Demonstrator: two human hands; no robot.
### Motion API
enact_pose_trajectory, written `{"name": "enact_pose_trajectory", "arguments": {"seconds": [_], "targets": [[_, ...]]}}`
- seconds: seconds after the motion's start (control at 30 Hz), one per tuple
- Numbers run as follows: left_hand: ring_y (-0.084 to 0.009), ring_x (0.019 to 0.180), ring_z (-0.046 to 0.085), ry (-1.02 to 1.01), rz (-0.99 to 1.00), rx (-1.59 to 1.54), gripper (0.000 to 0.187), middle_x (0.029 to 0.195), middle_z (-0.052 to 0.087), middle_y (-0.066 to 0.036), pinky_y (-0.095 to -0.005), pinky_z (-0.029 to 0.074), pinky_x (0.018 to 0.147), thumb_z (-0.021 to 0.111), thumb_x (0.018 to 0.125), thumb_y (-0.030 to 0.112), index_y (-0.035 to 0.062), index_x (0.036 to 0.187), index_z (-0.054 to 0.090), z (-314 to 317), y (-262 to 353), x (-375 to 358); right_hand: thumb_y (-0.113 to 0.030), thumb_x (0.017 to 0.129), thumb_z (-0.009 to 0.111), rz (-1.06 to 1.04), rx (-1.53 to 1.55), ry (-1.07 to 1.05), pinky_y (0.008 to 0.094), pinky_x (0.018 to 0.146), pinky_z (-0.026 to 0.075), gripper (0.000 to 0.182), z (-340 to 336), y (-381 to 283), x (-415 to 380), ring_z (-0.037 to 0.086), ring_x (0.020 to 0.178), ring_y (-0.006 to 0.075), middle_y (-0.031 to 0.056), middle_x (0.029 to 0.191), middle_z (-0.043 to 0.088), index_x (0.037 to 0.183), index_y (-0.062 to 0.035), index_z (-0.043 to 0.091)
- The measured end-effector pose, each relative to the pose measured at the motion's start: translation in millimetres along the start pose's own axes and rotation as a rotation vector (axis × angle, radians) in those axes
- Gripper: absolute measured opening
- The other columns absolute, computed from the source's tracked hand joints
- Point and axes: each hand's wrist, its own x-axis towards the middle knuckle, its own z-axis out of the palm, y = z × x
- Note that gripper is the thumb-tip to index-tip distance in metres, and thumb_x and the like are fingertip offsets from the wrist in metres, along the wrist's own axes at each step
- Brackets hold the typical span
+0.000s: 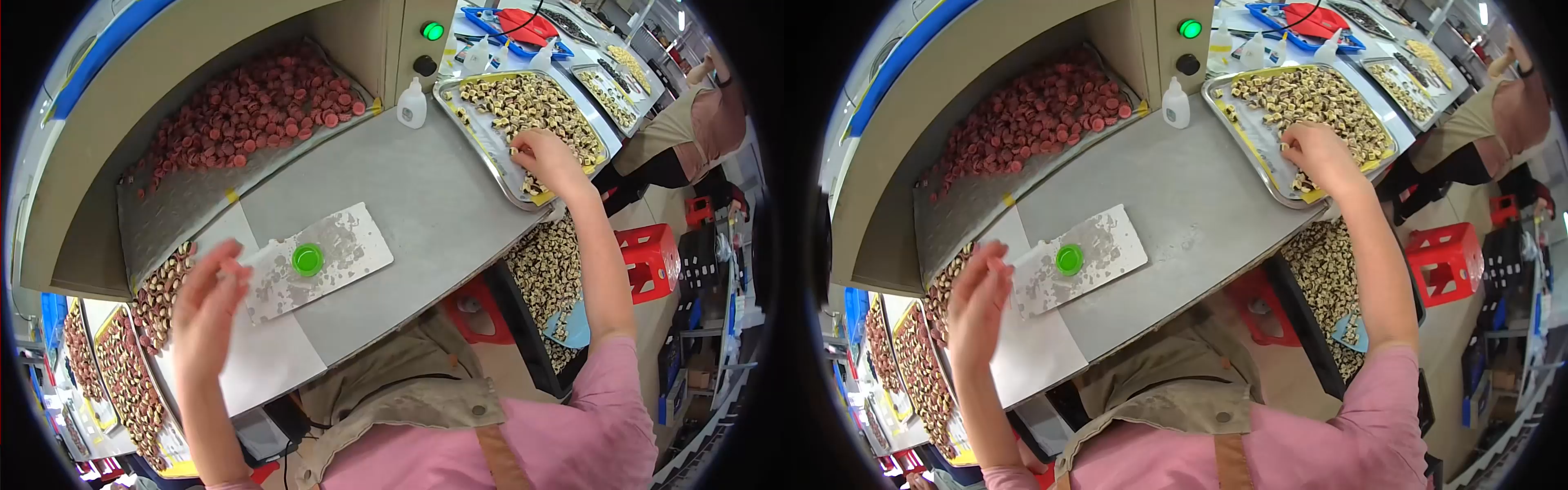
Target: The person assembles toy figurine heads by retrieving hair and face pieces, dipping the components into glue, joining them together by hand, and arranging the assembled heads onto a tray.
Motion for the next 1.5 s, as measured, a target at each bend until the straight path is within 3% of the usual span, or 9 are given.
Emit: {"name": "enact_pose_trajectory", "arguments": {"seconds": [0.13, 0.23, 0.37, 0.6, 0.8, 1.0, 1.2, 1.4, 1.5], "targets": [[-0.0141, 0.092, 0.059, -0.125, -0.086, -0.36, 0.036, 0.112, 0.059, -0.007, -0.0278, 0.049, 0.083, 0.059, 0.093, 0.01, -0.0009, 0.127, 0.052, 14.7, -34.9, -42.3, -0.01, 0.081, 0.064, -0.076, 0.055, 0.064, 0.0378, 0.072, 0.05, 0.018, 4.0, -9.5, -0.1, 0.064, 0.079, 0.0298, 0.016, 0.085, 0.065, 0.096, -0.001, 0.06], [-0.0132, 0.092, 0.058, -0.13, -0.093, -0.518, 0.03, 0.107, 0.059, -0.005, -0.0285, 0.048, 0.083, 0.058, 0.094, 0.01, 0.0014, 0.122, 0.055, 35.1, -49.2, -52.1, -0.009, 0.082, 0.063, 0.032, 0.226, 0.018, 0.0354, 0.071, 0.05, 0.018, -2.9, -55.4, -12.3, 0.064, 0.078, 0.0257, 0.0144, 0.084, 0.063, 0.097, -0.0015, 0.057], [-0.013, 0.091, 0.057, -0.147, -0.062, -0.616, 0.025, 0.107, 0.059, -0.006, -0.0285, 0.048, 0.083, 0.057, 0.095, 0.011, 0.0034, 0.119, 0.056, 53.4, -66.1, -50.0, -0.008, 0.083, 0.063, -0.185, 0.331, -0.124, 0.034, 0.068, 0.049, 0.014, 0.8, -106.4, -25.2, 0.064, 0.074, 0.0226, 0.0134, 0.08, 0.062, 0.091, -0.0013, 0.053], [-0.0113, 0.088, 0.057, -0.143, -0.037, -0.74, 0.028, 0.11, 0.058, -0.008, -0.0257, 0.048, 0.081, 0.055, 0.095, 0.012, 0.0043, 0.122, 0.055, 51.4, -80.3, -46.5, -0.011, 0.081, 0.068, -0.284, -0.024, -0.427, 0.0412, 0.066, 0.048, 0.019, 14.6, -134.6, -3.0, 0.06, 0.078, 0.0373, 0.017, 0.088, 0.061, 0.091, -0.0023, 0.054], [-0.0112, 0.092, 0.058, -0.177, -0.12, -0.849, 0.032, 0.111, 0.059, -0.007, -0.0267, 0.048, 0.084, 0.055, 0.096, 0.014, 0.0032, 0.127, 0.053, 44.7, -78.6, -44.7, -0.013, 0.082, 0.069, -0.501, 0.138, -0.077, 0.0361, 0.067, 0.048, 0.018, 47.8, -133.8, -11.8, 0.06, 0.079, 0.0308, 0.0132, 0.091, 0.058, 0.094, -0.0038, 0.059], [-0.0119, 0.092, 0.059, -0.173, -0.143, -0.885, 0.035, 0.113, 0.059, -0.007, -0.0272, 0.047, 0.086, 0.055, 0.097, 0.017, 0.0036, 0.129, 0.051, 42.7, -78.3, -45.9, -0.01, 0.081, 0.068, -0.123, 0.498, -0.477, 0.0256, 0.073, 0.045, 0.023, 39.5, -142.6, -15.4, 0.054, 0.08, 0.0136, 0.0027, 0.092, 0.054, 0.103, -0.0071, 0.064], [-0.011, 0.092, 0.059, -0.174, -0.144, -0.934, 0.034, 0.115, 0.059, -0.007, -0.0271, 0.047, 0.087, 0.051, 0.098, 0.018, 0.004, 0.129, 0.051, 41.2, -80.6, -45.7, -0.012, 0.078, 0.07, -0.183, 0.476, -0.472, 0.0284, 0.082, 0.044, 0.027, 33.4, -146.0, -18.6, 0.053, 0.09, 0.0136, 0.0041, 0.099, 0.055, 0.104, -0.0061, 0.064], [-0.0096, 0.087, 0.058, -0.152, -0.177, -0.986, 0.034, 0.114, 0.059, -0.01, -0.0258, 0.049, 0.079, 0.051, 0.098, 0.015, 0.0041, 0.13, 0.048, 43.3, -79.3, -44.5, -0.007, 0.084, 0.065, -0.223, 0.41, -0.396, 0.0315, 0.075, 0.049, 0.02, 27.4, -149.9, -26.7, 0.062, 0.087, 0.0196, 0.0099, 0.096, 0.061, 0.102, -0.0019, 0.063], [-0.0096, 0.085, 0.057, -0.145, -0.209, -0.993, 0.033, 0.115, 0.058, -0.01, -0.0258, 0.047, 0.08, 0.051, 0.098, 0.015, 0.0041, 0.128, 0.049, 40.9, -73.3, -45.0, -0.004, 0.086, 0.062, -0.395, 0.249, -0.303, 0.0307, 0.071, 0.05, 0.016, 31.6, -154.6, -26.0, 0.063, 0.079, 0.0209, 0.0106, 0.09, 0.061, 0.101, -0.0002, 0.062]]}}
